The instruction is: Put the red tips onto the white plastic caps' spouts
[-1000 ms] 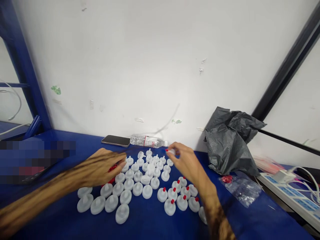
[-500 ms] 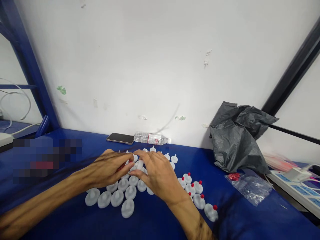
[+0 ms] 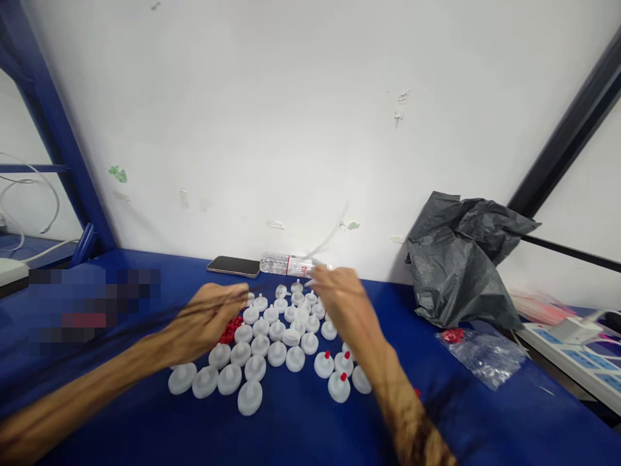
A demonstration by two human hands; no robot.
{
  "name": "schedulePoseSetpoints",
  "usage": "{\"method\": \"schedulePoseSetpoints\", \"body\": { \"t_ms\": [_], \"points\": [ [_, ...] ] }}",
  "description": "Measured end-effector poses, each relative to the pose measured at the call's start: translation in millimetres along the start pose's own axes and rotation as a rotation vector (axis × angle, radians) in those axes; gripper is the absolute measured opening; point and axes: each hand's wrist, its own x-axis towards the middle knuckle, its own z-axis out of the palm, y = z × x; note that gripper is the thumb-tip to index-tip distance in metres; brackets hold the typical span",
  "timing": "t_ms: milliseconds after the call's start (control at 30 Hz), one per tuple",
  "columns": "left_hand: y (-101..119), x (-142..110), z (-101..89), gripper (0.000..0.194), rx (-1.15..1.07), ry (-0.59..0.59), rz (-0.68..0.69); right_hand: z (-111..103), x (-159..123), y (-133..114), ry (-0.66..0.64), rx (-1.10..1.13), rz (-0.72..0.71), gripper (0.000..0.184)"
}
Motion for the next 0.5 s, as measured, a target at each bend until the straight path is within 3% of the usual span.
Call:
{"method": "schedulePoseSetpoints", "body": {
  "t_ms": [67,200,333,500],
  "points": [
    [-10.4,1.4,-7.4,0.052,-0.027,0.034,-0.014,-15.1,2.5,28.1,0.024,-0.057,0.138,0.018],
    [-32.4,3.9,-14.4,0.045,0.225,-0.186,0.015,-34.0,-0.5,67.1,-0.057,-0.124,0.373,0.022],
    [-38.7,2.6,-10.4,0.039,0.375,-0.351,-0.092,-32.2,-5.1,77.8,-0.237,-0.091,0.444,0.017],
    [-34.8,-0.2,-5.7,0.032,0.415,-0.430,-0.071,-24.0,-4.8,77.9,-0.390,0.004,0.451,0.010]
  ]
}}
